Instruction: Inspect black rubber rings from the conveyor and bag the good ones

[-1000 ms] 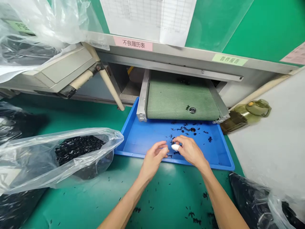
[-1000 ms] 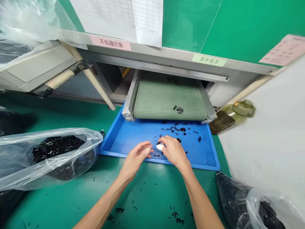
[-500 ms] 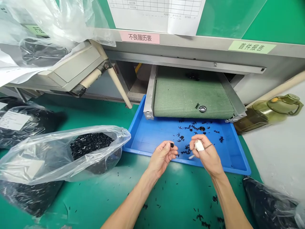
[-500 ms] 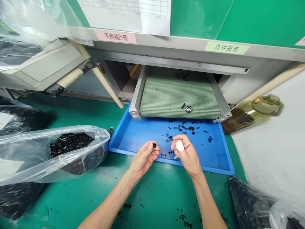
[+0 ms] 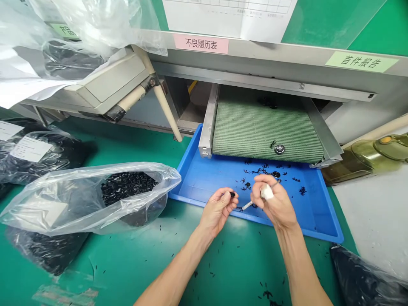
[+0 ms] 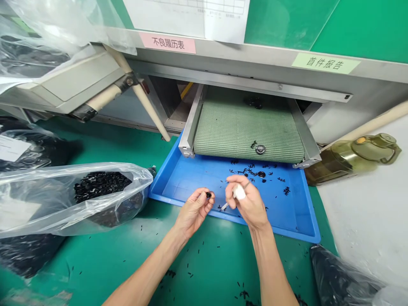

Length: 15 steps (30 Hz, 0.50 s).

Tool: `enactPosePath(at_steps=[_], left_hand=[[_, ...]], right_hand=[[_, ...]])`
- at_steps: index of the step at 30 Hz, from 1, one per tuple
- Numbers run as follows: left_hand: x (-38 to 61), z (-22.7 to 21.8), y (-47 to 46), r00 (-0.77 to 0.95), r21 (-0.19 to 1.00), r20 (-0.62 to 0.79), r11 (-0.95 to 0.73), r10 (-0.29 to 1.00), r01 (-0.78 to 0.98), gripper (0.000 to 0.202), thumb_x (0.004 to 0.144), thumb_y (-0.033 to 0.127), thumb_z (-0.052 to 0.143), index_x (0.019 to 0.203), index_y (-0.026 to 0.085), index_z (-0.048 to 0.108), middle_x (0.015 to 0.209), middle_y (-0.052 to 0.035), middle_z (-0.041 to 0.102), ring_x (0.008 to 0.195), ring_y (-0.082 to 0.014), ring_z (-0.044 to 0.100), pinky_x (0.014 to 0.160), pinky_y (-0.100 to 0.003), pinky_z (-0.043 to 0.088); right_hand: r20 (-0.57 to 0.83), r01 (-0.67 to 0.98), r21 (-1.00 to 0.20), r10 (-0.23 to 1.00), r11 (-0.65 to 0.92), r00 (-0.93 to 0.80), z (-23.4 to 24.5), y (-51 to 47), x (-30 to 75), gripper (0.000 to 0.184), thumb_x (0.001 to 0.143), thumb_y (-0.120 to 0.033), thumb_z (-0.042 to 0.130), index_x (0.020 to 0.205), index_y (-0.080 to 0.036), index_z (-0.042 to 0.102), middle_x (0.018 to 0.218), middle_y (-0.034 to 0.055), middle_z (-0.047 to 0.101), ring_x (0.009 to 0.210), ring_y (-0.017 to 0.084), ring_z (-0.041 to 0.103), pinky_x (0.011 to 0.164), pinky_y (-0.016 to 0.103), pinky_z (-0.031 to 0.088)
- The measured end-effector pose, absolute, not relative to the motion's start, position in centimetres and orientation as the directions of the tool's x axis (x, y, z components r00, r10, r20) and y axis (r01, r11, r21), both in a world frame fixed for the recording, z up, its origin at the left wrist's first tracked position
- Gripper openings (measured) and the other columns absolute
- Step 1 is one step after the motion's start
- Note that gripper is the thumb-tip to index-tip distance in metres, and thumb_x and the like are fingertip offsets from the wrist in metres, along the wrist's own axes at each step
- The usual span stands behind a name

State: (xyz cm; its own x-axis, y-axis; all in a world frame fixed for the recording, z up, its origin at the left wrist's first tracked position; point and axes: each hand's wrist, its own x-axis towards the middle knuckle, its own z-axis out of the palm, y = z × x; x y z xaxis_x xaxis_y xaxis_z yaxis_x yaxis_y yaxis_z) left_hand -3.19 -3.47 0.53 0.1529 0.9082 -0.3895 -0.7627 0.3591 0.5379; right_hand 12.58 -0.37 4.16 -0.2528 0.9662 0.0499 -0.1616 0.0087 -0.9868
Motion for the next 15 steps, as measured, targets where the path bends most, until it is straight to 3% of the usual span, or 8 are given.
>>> enactPosePath(at_steps=[3, 6, 8, 11, 13, 15], left_hand=[[-3.5, 0.4, -3.5, 0.138, 0.545, -0.406, 0.361, 0.903, -0.757, 0.021, 0.067, 0.025, 0.077, 0.081, 0.013, 0.068, 0.082, -0.0036, 0.068, 0.072, -0.0084, 0.062, 0.072, -0.019, 0.049], [-3.9, 0.3, -3.7, 0.148, 0.569, -0.404, 0.375, 0.903, -0.732, 0.024, 0.065, 0.019, 0.078, 0.087, 0.013, 0.071, 0.092, -0.0062, 0.069, 0.078, -0.0097, 0.063, 0.078, -0.022, 0.047], [-4.2, 0.5, -3.8, 0.159, 0.585, -0.391, 0.379, 0.906, -0.717, 0.028, 0.065, 0.017, 0.078, 0.091, 0.013, 0.071, 0.097, -0.0079, 0.069, 0.080, -0.0107, 0.062, 0.080, -0.023, 0.046], [-4.4, 0.9, -4.2, 0.162, 0.607, -0.376, 0.375, 0.912, -0.701, 0.030, 0.067, 0.019, 0.077, 0.096, 0.014, 0.069, 0.093, -0.0076, 0.069, 0.075, -0.0106, 0.062, 0.074, -0.023, 0.046], [-4.4, 1.1, -4.4, 0.149, 0.627, -0.367, 0.362, 0.918, -0.690, 0.029, 0.068, 0.022, 0.076, 0.095, 0.015, 0.067, 0.084, -0.0052, 0.069, 0.069, -0.0106, 0.061, 0.067, -0.023, 0.046], [-4.5, 1.2, -4.6, 0.132, 0.660, -0.363, 0.355, 0.922, -0.662, 0.026, 0.068, 0.024, 0.076, 0.090, 0.015, 0.067, 0.074, -0.0036, 0.068, 0.065, -0.0118, 0.061, 0.063, -0.024, 0.045]], right_hand=[[0.062, -0.071, -0.996, 0.996, 0.057, -0.069, 4.8, 1.0, 12.5, 0.022, 0.092, -0.031, 0.039, 0.113, -0.029, 0.046, 0.073, -0.0047, 0.048, 0.042, 0.005, 0.025, 0.040, 0.021, 0.026], [0.003, 0.136, -0.990, 0.974, 0.035, -0.227, 6.7, 1.2, 12.9, 0.031, 0.090, -0.031, 0.042, 0.120, -0.028, 0.048, 0.090, 0.0012, 0.054, 0.052, 0.008, 0.037, 0.043, 0.022, 0.032], [-0.076, 0.145, -0.989, 0.927, -0.024, -0.368, 7.8, 0.6, 13.1, 0.032, 0.089, -0.033, 0.043, 0.119, -0.027, 0.051, 0.097, 0.0042, 0.053, 0.060, 0.010, 0.043, 0.047, 0.023, 0.038], [-0.172, 0.086, -0.985, 0.874, -0.149, -0.454, 8.1, -0.8, 12.9, 0.036, 0.091, -0.037, 0.040, 0.124, -0.026, 0.047, 0.085, 0.0028, 0.053, 0.055, 0.010, 0.045, 0.046, 0.025, 0.041], [-0.259, 0.159, -0.965, 0.850, -0.208, -0.459, 7.6, -1.7, 12.7, 0.041, 0.092, -0.036, 0.036, 0.132, -0.027, 0.037, 0.075, -0.0006, 0.053, 0.045, 0.008, 0.040, 0.042, 0.023, 0.037], [-0.282, 0.297, -0.940, 0.869, -0.166, -0.407, 6.9, -2.5, 12.6, 0.042, 0.092, -0.031, 0.034, 0.134, -0.026, 0.033, 0.071, -0.0021, 0.053, 0.043, 0.008, 0.038, 0.041, 0.022, 0.035]])
